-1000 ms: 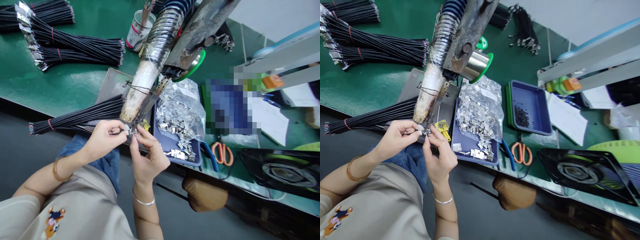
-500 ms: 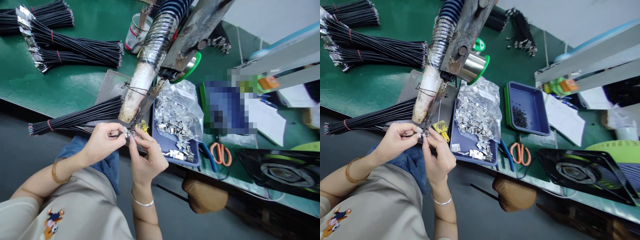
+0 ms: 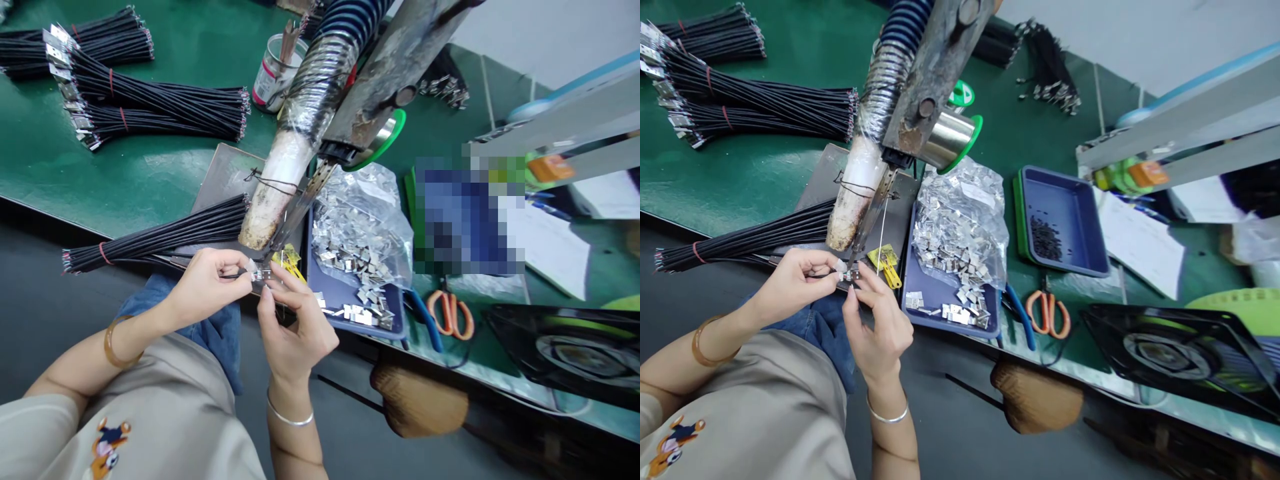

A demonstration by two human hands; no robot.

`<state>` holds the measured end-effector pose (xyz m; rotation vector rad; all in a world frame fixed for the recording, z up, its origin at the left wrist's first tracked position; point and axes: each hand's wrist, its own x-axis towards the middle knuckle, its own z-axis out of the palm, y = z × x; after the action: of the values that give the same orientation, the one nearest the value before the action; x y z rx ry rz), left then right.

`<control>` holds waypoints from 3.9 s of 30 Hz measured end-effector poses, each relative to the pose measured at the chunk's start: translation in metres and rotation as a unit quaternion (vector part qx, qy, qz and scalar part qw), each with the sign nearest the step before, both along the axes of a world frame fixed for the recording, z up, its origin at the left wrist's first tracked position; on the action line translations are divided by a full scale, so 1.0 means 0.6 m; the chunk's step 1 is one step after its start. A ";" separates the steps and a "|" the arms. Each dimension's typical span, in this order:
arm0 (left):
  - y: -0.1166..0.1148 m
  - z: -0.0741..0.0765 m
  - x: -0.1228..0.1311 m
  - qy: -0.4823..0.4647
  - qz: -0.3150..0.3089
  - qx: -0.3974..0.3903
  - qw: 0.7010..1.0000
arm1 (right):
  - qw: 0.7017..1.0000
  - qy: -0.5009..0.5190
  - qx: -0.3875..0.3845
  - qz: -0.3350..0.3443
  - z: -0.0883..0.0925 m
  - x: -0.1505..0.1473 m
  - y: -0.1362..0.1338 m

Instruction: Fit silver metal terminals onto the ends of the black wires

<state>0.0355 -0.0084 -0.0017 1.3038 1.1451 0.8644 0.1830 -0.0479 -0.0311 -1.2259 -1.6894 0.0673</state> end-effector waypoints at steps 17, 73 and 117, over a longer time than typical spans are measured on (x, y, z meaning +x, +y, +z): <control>-0.025 0.014 -0.029 0.032 -0.124 0.157 0.979 | 0.964 0.171 -0.200 0.048 0.018 0.014 -0.008; -0.009 -0.015 0.004 0.030 0.051 0.016 0.998 | 0.999 0.045 -0.016 0.003 -0.012 -0.004 0.004; -0.006 -0.009 0.005 0.016 0.036 0.030 0.999 | 0.999 -0.030 0.032 -0.021 -0.010 -0.002 0.008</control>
<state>0.0382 -0.0122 -0.0073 1.3369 1.2050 0.9406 0.1816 -0.0433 -0.0371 -1.2252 -1.7040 -0.0484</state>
